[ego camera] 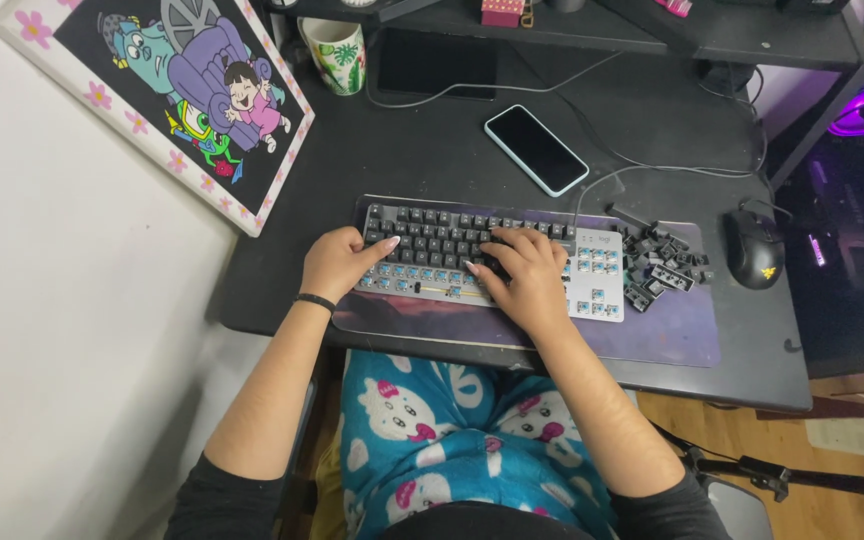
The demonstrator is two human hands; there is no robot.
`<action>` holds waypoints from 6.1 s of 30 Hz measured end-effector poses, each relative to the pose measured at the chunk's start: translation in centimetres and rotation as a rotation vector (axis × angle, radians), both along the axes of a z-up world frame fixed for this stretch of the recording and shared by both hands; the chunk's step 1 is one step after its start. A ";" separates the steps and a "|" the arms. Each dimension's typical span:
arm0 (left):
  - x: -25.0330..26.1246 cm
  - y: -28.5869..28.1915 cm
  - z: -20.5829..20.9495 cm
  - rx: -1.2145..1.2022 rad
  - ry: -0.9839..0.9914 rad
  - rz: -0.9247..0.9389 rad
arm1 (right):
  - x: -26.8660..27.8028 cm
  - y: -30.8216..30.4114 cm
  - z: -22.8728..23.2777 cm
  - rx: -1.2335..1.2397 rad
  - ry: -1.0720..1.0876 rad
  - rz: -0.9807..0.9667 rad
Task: Assembling a mechanical keyboard by inserting switches or keycaps into the PCB
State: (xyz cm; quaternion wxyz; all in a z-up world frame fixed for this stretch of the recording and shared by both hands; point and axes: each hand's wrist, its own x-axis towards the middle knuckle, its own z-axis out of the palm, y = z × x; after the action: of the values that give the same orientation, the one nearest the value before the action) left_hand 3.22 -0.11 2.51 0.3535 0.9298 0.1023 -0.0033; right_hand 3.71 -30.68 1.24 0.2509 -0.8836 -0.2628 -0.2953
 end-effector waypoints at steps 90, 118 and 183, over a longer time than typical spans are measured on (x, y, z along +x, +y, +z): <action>4.8 5.9 -1.2 0.964 -1.173 -0.916 | 0.1 -0.3 -0.6 -0.101 0.025 -0.018; 5.1 5.0 -0.2 1.008 -1.351 -0.966 | 0.1 -0.2 -1.0 -0.126 -0.039 -0.047; 0.1 -7.8 -3.0 0.218 -0.802 -0.386 | -1.0 -16.3 -2.7 0.488 -0.153 -0.496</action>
State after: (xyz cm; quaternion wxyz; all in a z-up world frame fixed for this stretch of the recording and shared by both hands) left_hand 3.36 -7.94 -0.45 0.2582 0.8915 -0.2181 0.3017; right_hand 2.67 -46.98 -1.47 0.3551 -0.8098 0.0200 -0.4666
